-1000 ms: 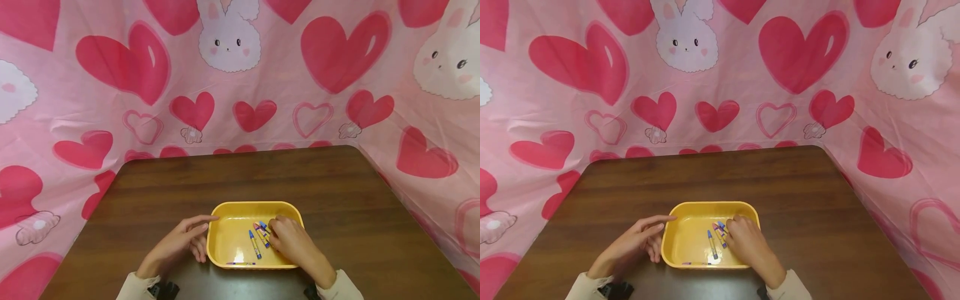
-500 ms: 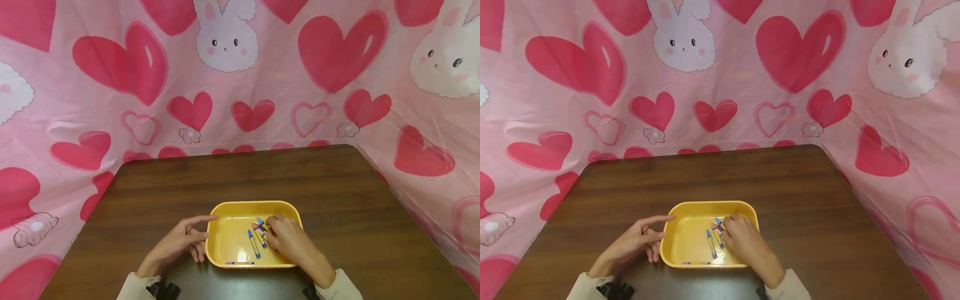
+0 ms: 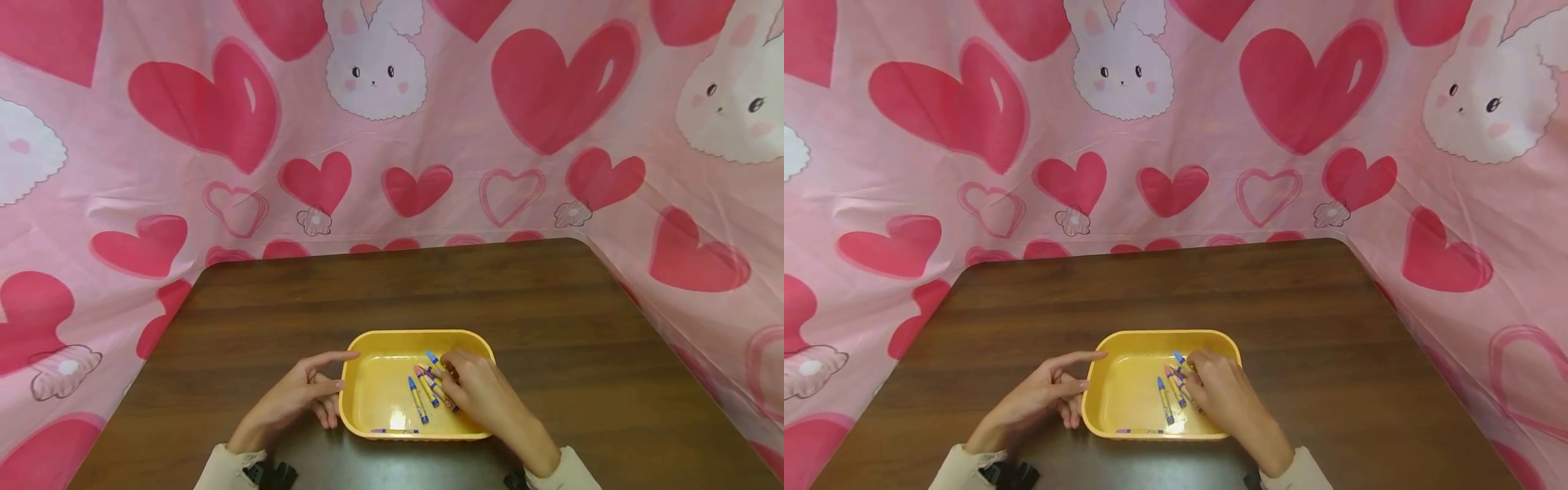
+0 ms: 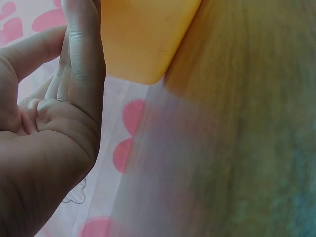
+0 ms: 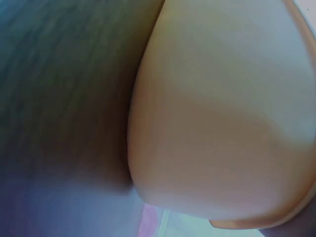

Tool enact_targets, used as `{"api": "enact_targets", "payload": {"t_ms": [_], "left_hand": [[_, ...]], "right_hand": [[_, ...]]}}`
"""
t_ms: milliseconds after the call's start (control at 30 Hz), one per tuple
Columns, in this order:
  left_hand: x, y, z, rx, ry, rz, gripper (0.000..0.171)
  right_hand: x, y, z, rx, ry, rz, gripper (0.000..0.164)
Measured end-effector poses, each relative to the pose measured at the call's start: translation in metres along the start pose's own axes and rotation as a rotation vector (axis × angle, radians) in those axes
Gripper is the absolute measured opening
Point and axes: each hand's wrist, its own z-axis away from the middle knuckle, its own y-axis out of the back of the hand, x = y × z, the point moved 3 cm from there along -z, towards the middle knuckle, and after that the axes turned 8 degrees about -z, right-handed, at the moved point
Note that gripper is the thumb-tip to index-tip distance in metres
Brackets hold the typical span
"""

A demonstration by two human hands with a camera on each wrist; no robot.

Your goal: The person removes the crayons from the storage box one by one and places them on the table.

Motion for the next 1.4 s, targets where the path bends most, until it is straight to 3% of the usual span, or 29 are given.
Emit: {"api": "enact_targets", "payload": {"t_ms": [267, 600, 733, 967, 1400], "left_hand": [[0.002, -0.003, 0.0, 0.01, -0.035, -0.004, 0.055], [0.002, -0.001, 0.0, 0.033, -0.042, -0.029, 0.055], [0.002, 0.0, 0.001, 0.032, -0.054, -0.026, 0.054], [0.001, 0.0, 0.001, 0.026, -0.052, -0.019, 0.055], [0.0, 0.0, 0.001, 0.035, -0.038, -0.029, 0.056]], "right_hand": [[0.007, 0.023, 0.0, 0.13, 0.021, -0.152, 0.02], [0.033, 0.054, 0.007, 0.247, -0.068, -0.28, 0.02], [0.042, 0.056, 0.009, 0.24, -0.123, -0.342, 0.017], [0.056, 0.061, 0.016, 0.204, -0.294, -0.517, 0.013], [0.089, 0.068, 0.025, 0.176, -0.497, -0.458, 0.018]]}}
